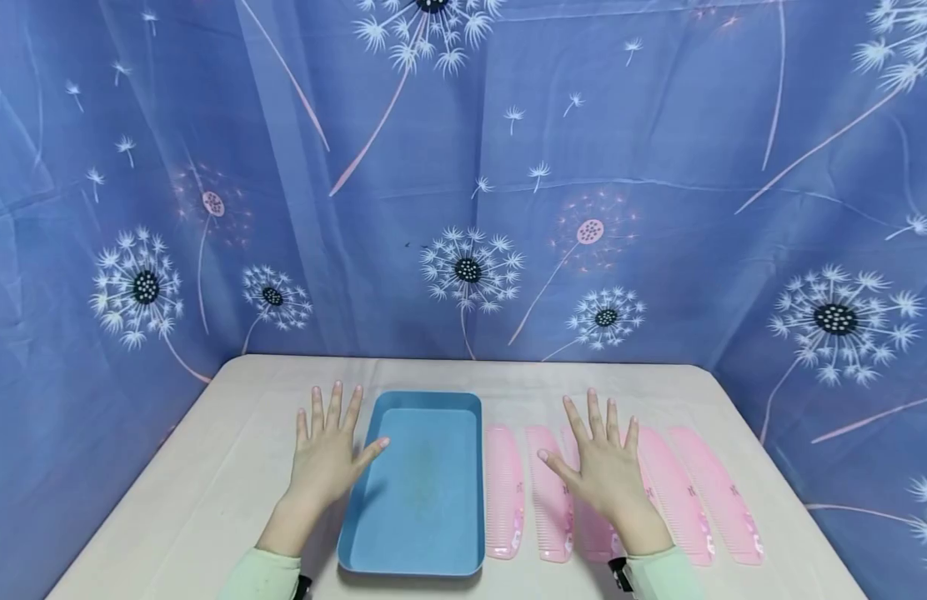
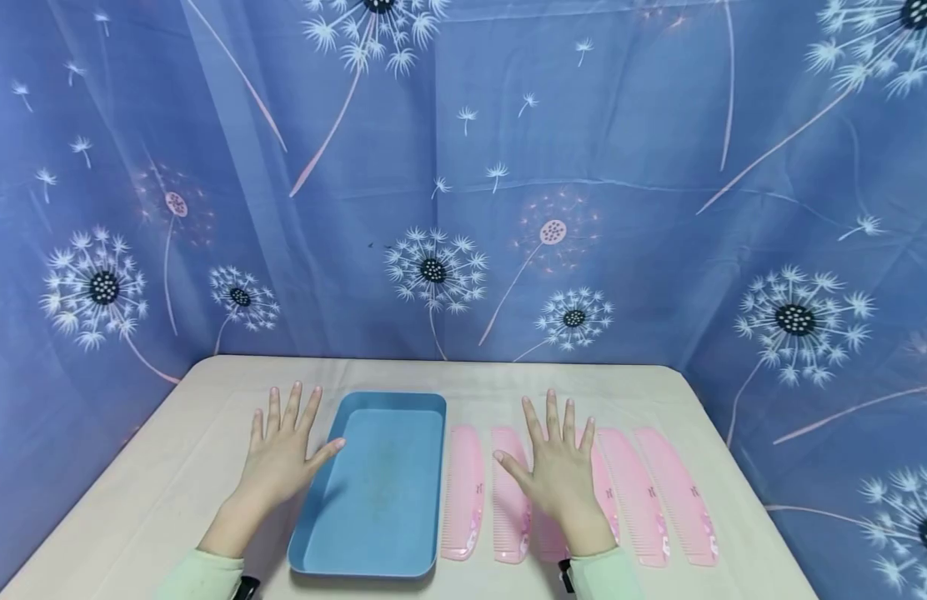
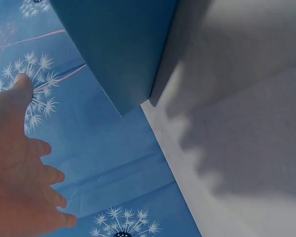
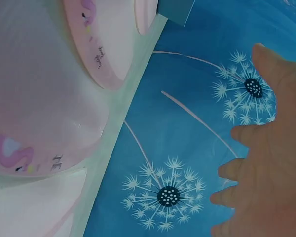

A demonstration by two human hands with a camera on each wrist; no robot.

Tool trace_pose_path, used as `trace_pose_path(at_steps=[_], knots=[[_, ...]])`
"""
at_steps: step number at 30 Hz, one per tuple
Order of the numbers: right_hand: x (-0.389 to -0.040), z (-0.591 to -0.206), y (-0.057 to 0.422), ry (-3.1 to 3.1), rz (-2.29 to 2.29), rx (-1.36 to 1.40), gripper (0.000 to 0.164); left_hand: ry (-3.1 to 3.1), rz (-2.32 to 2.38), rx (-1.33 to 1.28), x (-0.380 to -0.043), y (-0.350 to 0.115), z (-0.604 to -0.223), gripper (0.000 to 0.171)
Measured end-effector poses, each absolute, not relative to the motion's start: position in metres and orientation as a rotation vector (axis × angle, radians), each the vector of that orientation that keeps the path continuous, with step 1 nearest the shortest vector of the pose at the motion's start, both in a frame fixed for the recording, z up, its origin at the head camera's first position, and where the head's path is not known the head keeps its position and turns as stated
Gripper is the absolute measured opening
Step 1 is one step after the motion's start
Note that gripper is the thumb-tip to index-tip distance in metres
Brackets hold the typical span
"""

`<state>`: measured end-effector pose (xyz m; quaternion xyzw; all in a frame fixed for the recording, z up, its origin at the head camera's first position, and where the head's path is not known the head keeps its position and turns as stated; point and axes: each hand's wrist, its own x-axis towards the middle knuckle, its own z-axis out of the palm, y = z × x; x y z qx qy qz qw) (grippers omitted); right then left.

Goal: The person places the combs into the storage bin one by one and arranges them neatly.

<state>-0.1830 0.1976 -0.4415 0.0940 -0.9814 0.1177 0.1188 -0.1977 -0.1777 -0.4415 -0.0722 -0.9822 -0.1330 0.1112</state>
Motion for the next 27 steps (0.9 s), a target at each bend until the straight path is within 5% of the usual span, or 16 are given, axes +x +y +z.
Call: trace_pose_path(at_steps=[27], knots=[[-0.181, -0.43, 0.191, -2.723, 0.451, 0.395, 0.084, -2.772, -0.784, -0.237, -0.195, -0.182, -0.438, 0.08]])
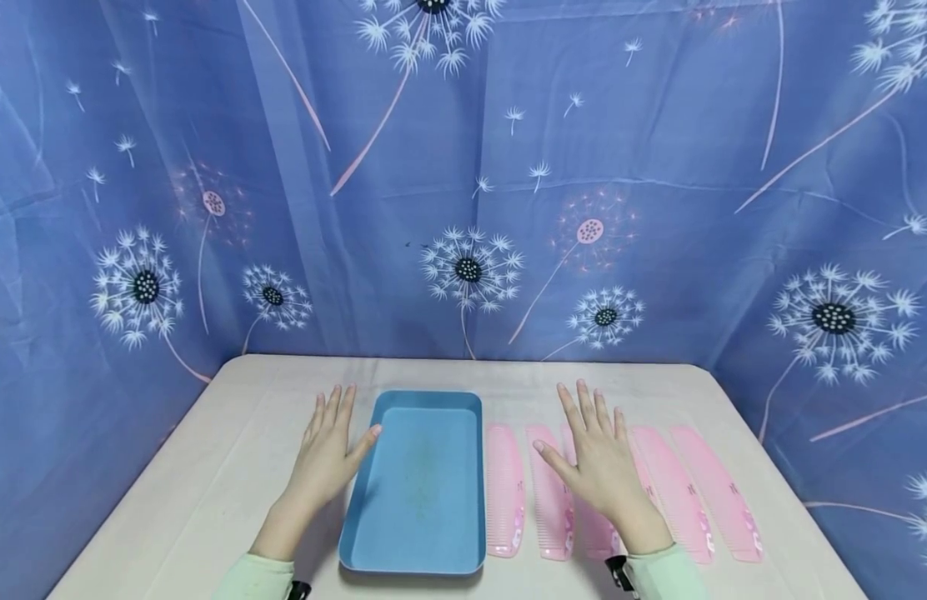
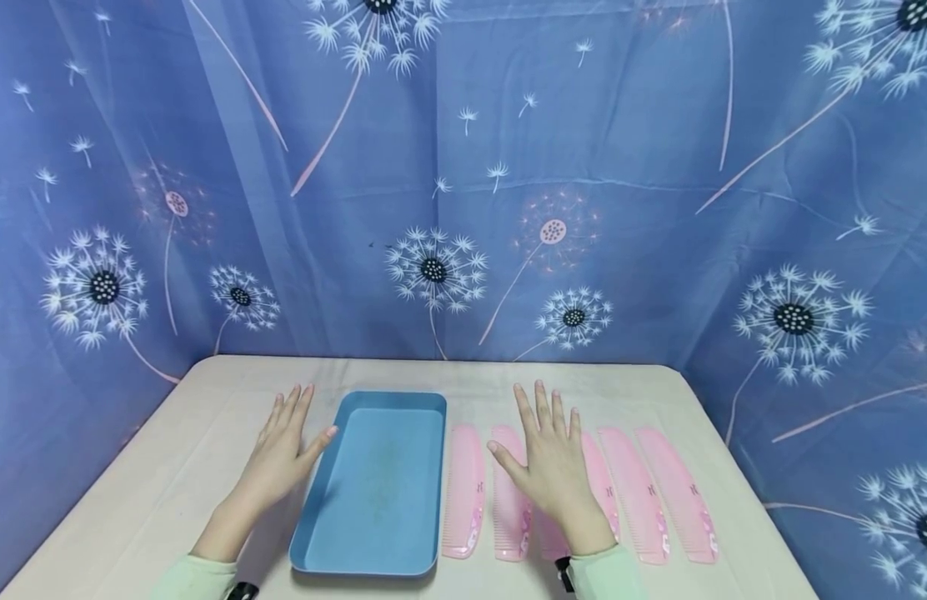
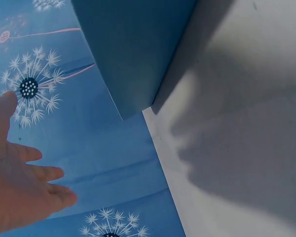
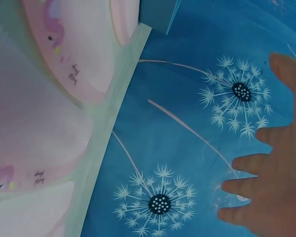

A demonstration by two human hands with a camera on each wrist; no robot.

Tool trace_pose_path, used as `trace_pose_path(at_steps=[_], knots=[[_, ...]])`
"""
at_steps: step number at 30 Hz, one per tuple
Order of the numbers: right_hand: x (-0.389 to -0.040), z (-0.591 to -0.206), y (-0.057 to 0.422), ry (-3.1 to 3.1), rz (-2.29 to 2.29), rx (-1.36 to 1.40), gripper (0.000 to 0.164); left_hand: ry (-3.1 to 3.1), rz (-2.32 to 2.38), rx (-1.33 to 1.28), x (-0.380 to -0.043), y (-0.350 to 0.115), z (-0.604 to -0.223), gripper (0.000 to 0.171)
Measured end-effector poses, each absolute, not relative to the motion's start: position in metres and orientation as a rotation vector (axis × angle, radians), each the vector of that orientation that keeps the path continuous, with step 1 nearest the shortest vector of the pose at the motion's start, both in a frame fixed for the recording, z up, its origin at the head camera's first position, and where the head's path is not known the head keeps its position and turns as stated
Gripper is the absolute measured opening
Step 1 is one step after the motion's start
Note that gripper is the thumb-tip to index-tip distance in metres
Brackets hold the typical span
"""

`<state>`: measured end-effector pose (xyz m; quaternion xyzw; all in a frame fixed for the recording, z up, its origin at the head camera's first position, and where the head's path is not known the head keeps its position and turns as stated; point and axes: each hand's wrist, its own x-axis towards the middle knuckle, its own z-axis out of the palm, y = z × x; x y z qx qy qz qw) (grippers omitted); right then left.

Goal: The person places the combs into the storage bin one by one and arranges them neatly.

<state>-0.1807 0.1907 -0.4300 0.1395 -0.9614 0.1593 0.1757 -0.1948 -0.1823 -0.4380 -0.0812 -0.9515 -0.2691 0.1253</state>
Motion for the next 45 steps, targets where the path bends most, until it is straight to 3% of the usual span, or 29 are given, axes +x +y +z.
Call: trace_pose_path(at_steps=[14, 30, 45], knots=[[-0.18, -0.426, 0.178, -2.626, 0.71, 0.471, 0.081, -2.748, -1.223, -0.163, -0.192, -0.181, -0.431, 0.074], [-0.179, -0.432, 0.169, -2.633, 1.143, 0.472, 0.077, -2.546, -1.691, -0.096, -0.194, -0.183, -0.442, 0.051], [-0.178, -0.444, 0.154, -2.6, 1.441, 0.452, 0.07, -2.514, -1.854, 0.154, -0.195, -0.178, -0.457, 0.052]])
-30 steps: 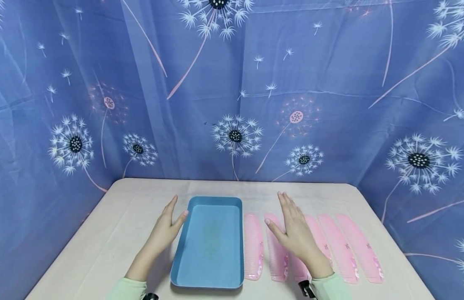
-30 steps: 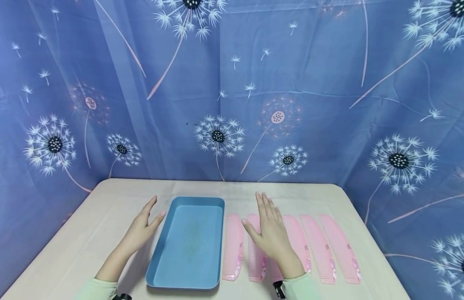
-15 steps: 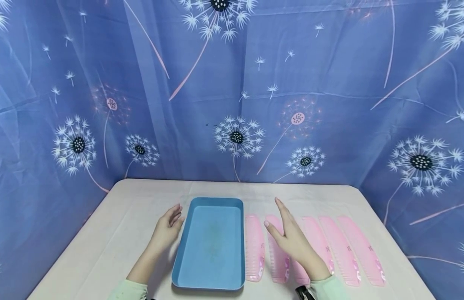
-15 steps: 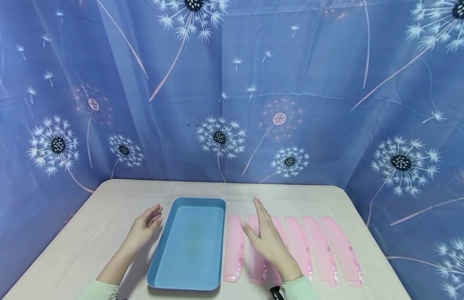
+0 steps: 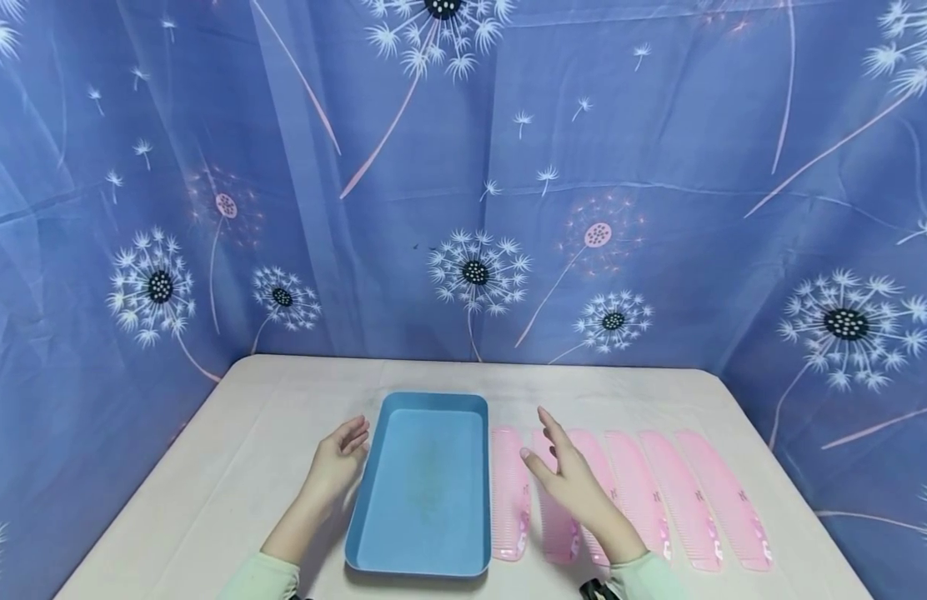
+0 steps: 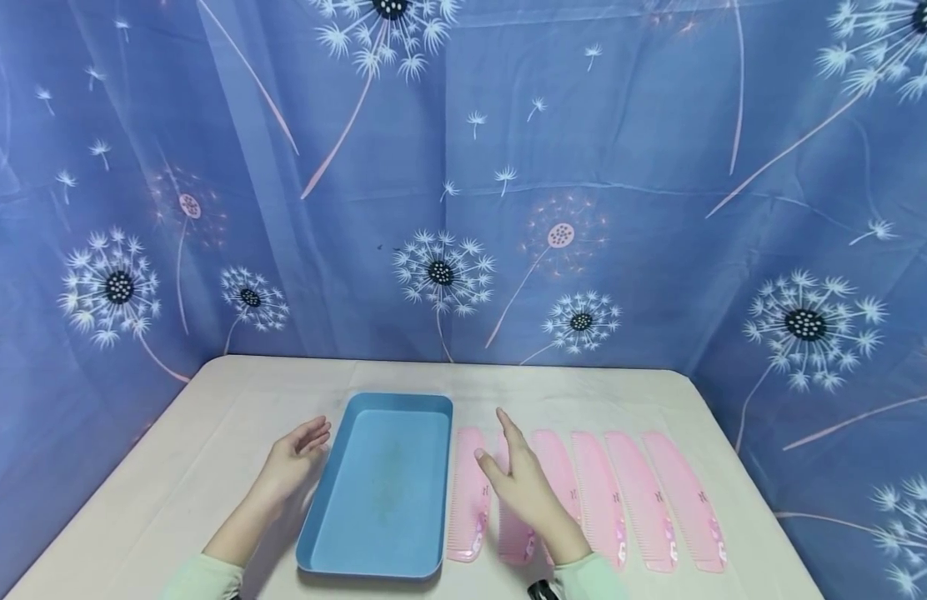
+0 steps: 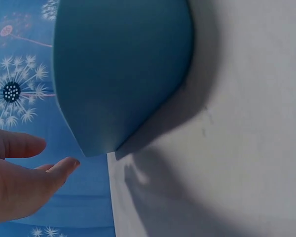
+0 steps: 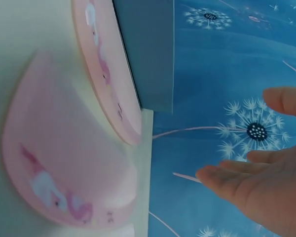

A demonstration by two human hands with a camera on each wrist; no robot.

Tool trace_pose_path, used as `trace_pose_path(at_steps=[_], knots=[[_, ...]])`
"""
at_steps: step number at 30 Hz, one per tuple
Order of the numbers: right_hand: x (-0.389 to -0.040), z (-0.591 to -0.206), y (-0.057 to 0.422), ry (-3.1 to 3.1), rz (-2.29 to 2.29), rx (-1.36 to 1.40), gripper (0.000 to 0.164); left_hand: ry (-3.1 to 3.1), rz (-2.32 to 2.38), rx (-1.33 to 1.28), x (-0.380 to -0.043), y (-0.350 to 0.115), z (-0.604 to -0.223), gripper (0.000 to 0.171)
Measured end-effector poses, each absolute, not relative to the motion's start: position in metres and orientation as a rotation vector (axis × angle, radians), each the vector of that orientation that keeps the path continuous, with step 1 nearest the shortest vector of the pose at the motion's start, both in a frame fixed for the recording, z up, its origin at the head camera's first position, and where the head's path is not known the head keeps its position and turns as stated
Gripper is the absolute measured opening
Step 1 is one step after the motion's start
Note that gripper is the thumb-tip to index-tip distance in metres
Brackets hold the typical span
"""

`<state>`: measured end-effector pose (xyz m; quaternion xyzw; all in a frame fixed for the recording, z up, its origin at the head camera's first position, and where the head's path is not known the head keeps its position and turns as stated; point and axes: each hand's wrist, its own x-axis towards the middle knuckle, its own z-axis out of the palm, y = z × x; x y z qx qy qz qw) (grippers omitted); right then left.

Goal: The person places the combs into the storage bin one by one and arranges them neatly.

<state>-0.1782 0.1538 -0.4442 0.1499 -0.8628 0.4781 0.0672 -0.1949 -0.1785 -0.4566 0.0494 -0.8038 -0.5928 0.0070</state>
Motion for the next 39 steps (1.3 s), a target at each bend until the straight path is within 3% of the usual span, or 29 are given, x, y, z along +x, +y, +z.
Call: trace_pose_path(at_steps=[20, 39], knots=[[-0.174, -0.464, 0.14, -2.524, 1.696, 0.413, 0.062, -2.565, -1.831, 0.199, -0.194, -0.176, -0.469, 0.05], [-0.168, -0.479, 0.127, -2.829, 1.514, 0.139, 0.082, -2.663, -1.735, 0.246, -0.198, -0.174, -0.472, 0.044]])
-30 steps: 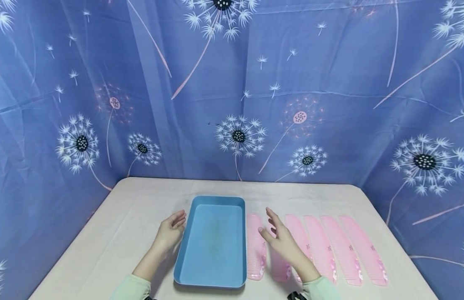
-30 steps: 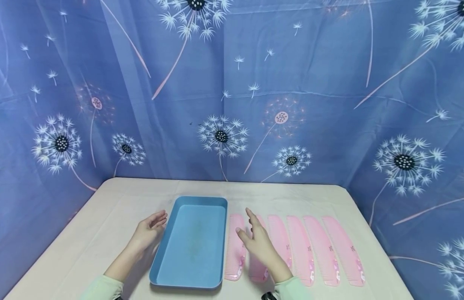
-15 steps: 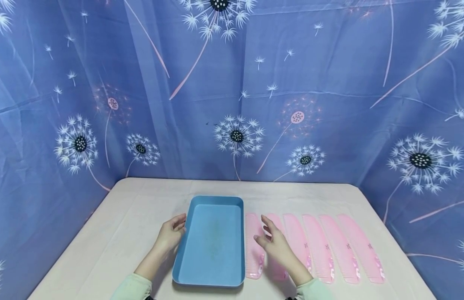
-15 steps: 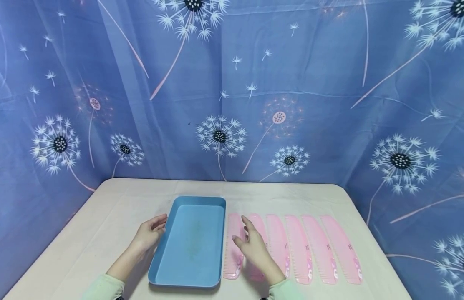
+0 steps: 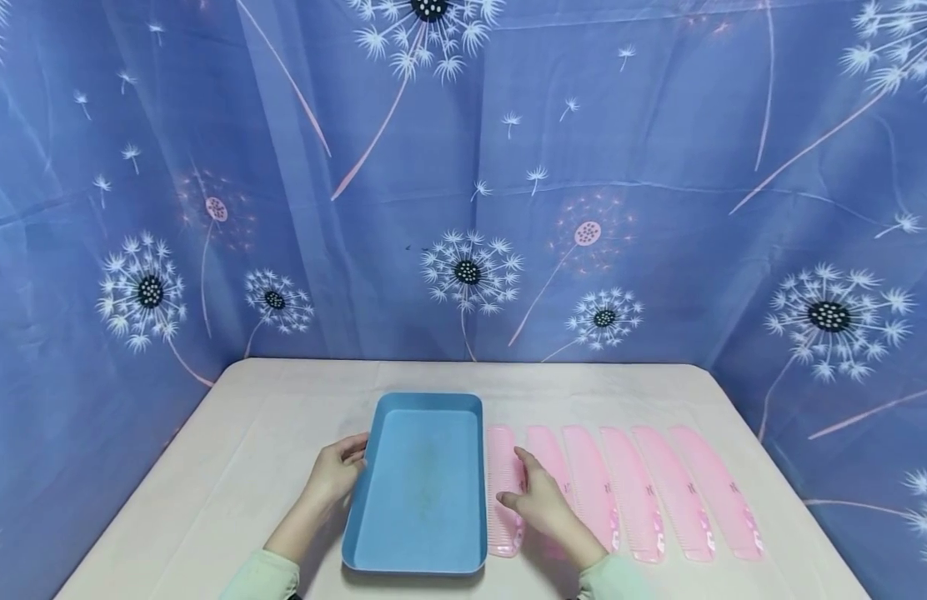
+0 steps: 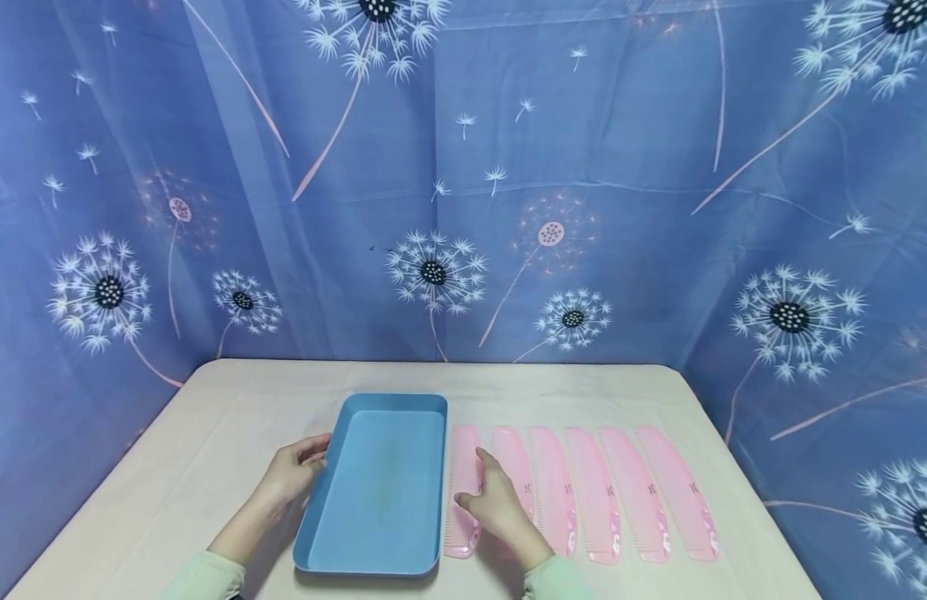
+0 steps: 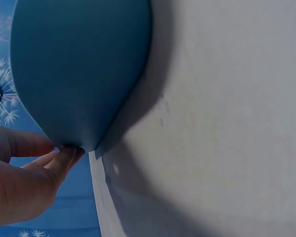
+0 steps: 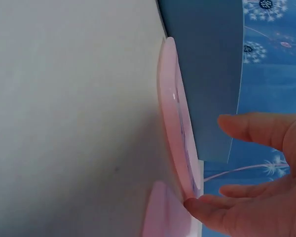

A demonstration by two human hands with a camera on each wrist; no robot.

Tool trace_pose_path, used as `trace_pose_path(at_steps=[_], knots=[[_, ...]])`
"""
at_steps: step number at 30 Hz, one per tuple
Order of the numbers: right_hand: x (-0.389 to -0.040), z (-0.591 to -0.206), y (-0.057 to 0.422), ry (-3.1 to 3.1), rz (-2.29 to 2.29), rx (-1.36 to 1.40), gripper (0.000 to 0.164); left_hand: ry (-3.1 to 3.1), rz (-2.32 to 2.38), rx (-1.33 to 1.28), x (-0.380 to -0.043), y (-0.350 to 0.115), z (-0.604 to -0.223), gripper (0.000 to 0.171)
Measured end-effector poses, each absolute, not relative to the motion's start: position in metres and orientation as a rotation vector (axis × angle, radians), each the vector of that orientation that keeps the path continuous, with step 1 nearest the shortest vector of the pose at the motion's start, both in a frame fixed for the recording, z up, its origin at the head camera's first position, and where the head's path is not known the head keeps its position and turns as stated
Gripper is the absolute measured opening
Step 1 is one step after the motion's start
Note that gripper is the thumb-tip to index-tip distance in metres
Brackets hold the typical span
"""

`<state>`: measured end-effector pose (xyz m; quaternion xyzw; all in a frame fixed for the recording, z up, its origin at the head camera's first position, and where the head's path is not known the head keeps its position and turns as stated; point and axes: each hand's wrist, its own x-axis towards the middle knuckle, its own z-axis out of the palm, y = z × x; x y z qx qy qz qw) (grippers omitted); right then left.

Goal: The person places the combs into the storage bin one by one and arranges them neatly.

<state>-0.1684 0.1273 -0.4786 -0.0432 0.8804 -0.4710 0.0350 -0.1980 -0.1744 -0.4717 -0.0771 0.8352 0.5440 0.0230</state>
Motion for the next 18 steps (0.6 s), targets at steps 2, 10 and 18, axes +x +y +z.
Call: trace_pose_path(at_steps=[2, 10, 18], knots=[[-0.1696, -0.4786, 0.1247, 2.725, -1.422, -0.111, 0.084, 2.589, 1.687, -0.236, -0.198, -0.1746, -0.4712, 0.044], [-0.1736, -0.478, 0.1177, 2.798, -1.314, -0.029, 0.094, 2.572, 1.716, -0.213, -0.1991, -0.1757, -0.4742, 0.044], [-0.1755, -0.4801, 0.1165, 2.834, -1.229, -0.019, 0.1, 2.563, 1.691, -0.256, -0.1977, -0.1772, -0.4757, 0.045]])
